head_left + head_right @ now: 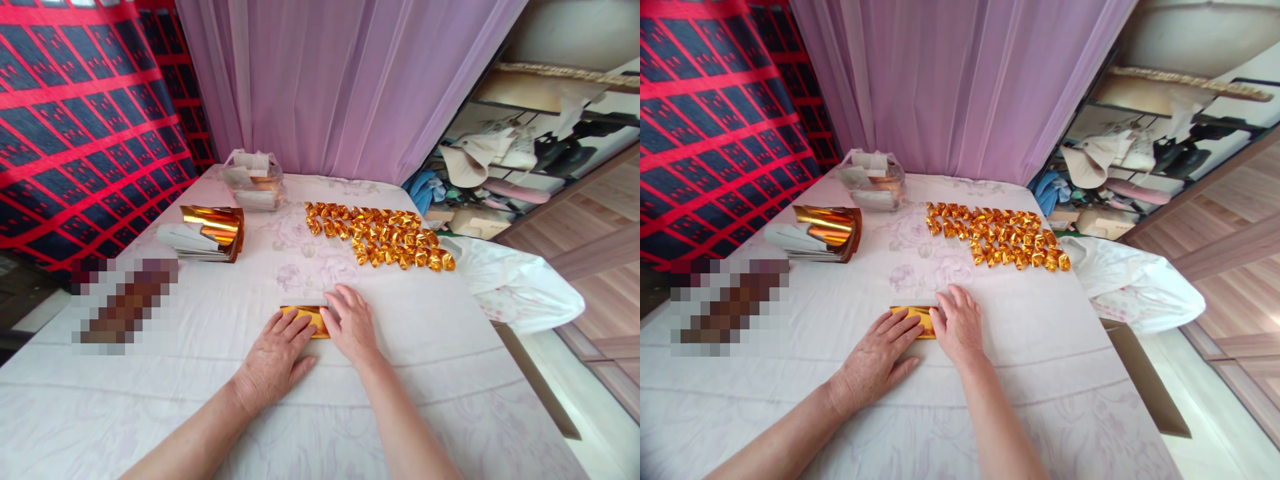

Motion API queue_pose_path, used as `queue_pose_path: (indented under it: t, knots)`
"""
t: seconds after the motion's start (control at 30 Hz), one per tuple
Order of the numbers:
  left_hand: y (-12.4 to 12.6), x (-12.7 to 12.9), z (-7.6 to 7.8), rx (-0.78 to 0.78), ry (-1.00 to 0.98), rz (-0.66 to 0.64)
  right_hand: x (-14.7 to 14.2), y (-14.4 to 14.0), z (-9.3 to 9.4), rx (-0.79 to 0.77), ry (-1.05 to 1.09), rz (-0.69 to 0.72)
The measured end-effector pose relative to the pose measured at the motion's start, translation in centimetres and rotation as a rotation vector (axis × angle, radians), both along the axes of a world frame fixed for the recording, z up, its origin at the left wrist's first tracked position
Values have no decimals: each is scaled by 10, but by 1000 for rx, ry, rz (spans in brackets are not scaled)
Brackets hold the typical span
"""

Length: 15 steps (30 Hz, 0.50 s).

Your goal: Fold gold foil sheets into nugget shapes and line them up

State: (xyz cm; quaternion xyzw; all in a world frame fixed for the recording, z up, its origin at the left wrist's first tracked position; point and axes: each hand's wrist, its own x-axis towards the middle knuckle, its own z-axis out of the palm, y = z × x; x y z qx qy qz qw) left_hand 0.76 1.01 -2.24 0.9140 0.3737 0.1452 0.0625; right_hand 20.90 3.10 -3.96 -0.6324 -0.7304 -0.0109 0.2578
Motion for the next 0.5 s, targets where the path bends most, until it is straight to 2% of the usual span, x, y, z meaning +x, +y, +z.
queue_pose_path:
  t: [0.2,0.5]
  knots:
    - [-1,-1,-1,-20,6,-28,2,0,3,-56,34,21]
    - [-3,-3,-4,-22,5,-85,9,-5,-4,-5,120,12]
